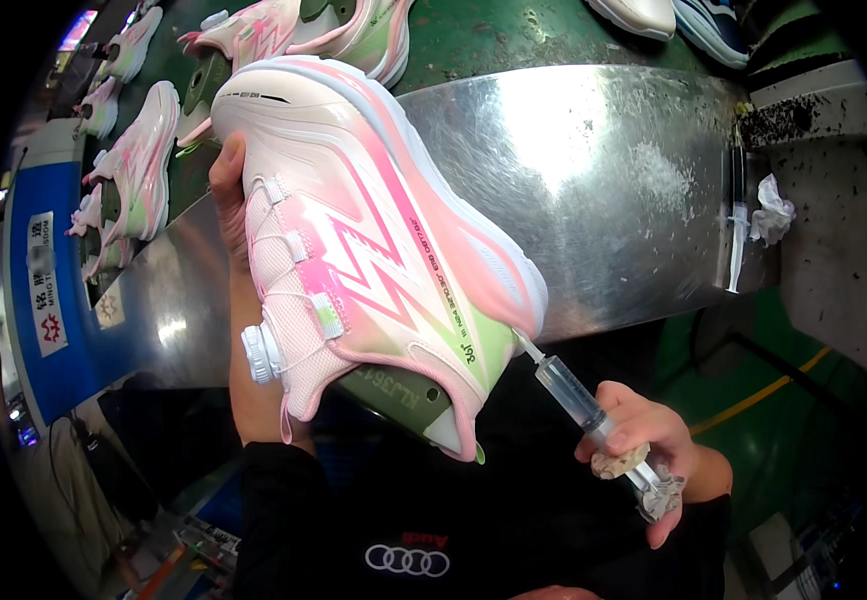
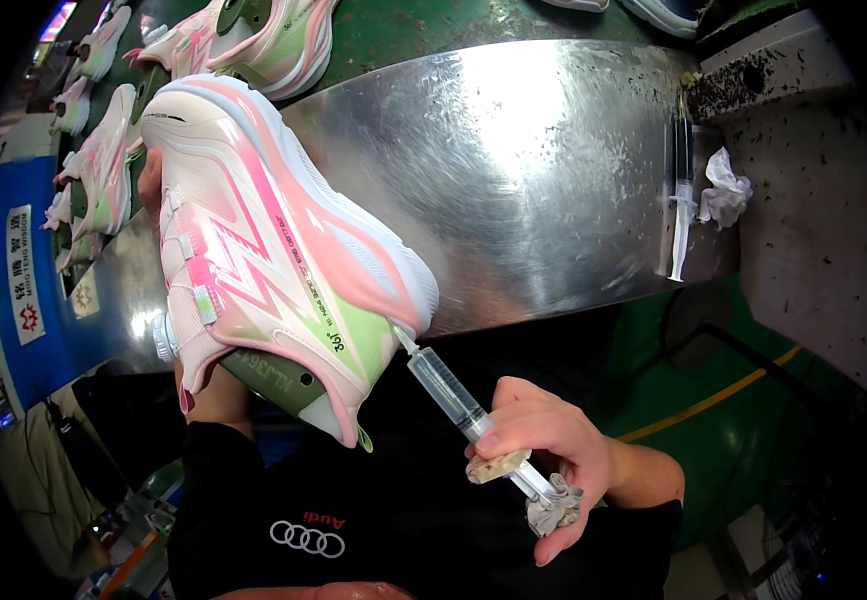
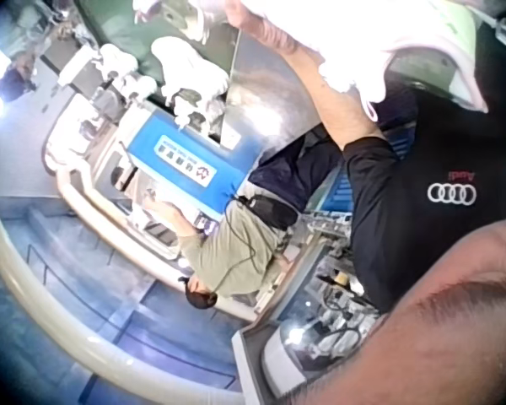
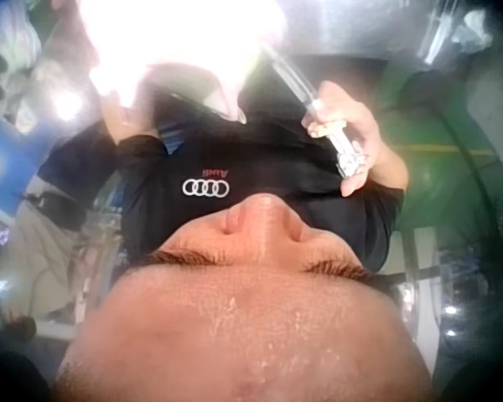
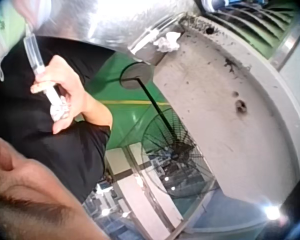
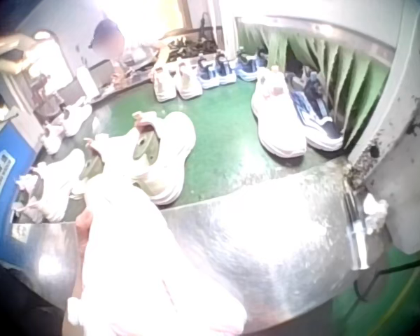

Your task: The person picks up shoes one at a time from a conveyor line and applies liquid around the soles using a syringe while turning each shoe by hand.

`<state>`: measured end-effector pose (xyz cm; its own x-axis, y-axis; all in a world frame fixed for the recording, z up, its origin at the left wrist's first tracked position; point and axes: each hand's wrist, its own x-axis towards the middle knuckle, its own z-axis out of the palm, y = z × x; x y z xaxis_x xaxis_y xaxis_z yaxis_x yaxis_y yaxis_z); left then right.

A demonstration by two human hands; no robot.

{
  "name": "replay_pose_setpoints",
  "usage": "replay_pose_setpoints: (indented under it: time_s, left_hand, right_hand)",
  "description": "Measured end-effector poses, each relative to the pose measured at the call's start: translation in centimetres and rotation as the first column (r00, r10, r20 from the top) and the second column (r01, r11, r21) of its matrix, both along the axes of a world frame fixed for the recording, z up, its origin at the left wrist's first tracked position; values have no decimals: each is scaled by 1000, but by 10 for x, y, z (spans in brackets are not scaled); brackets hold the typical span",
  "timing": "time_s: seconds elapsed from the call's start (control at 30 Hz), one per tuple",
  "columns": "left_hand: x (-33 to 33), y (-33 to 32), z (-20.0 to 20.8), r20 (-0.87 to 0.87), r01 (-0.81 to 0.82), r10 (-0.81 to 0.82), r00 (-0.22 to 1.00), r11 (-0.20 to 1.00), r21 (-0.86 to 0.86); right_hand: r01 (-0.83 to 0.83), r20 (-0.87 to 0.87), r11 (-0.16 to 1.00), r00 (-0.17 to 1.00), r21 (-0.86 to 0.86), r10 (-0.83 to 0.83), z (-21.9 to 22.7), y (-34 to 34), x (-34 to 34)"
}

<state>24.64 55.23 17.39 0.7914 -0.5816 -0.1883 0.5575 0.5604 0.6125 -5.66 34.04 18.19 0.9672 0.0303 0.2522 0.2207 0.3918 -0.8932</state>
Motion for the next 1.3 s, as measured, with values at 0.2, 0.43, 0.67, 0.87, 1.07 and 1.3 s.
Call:
replay_pose_setpoints:
  time_s: [0.2,0.43,0.67,0.87,1.07,1.3]
  left_hand:
    - [3,19,-5,42,-49,44,998,989,138]
    - [-29,32,19,-218,130,-85,972,971,202]
    - [-62,84,27,21,58,-89,996,799,599]
    - [-85,122,17,114,-74,-2,993,749,658]
    - [-136,159,14,-45,42,-17,999,757,652]
    - [-179,135,9,-270,197,-86,959,888,416]
  right_hand:
    - [10,-26,997,1000,78,-8,-12,2,-4]
    - [8,-28,989,1000,146,-4,-27,-1,0]
    - [-2,76,999,997,35,-1,-34,-5,19]
    - [46,106,998,993,-42,-41,-33,2,30]
    - [34,98,994,995,-102,-24,-27,6,29]
    - [45,75,984,997,-174,-33,-15,11,24]
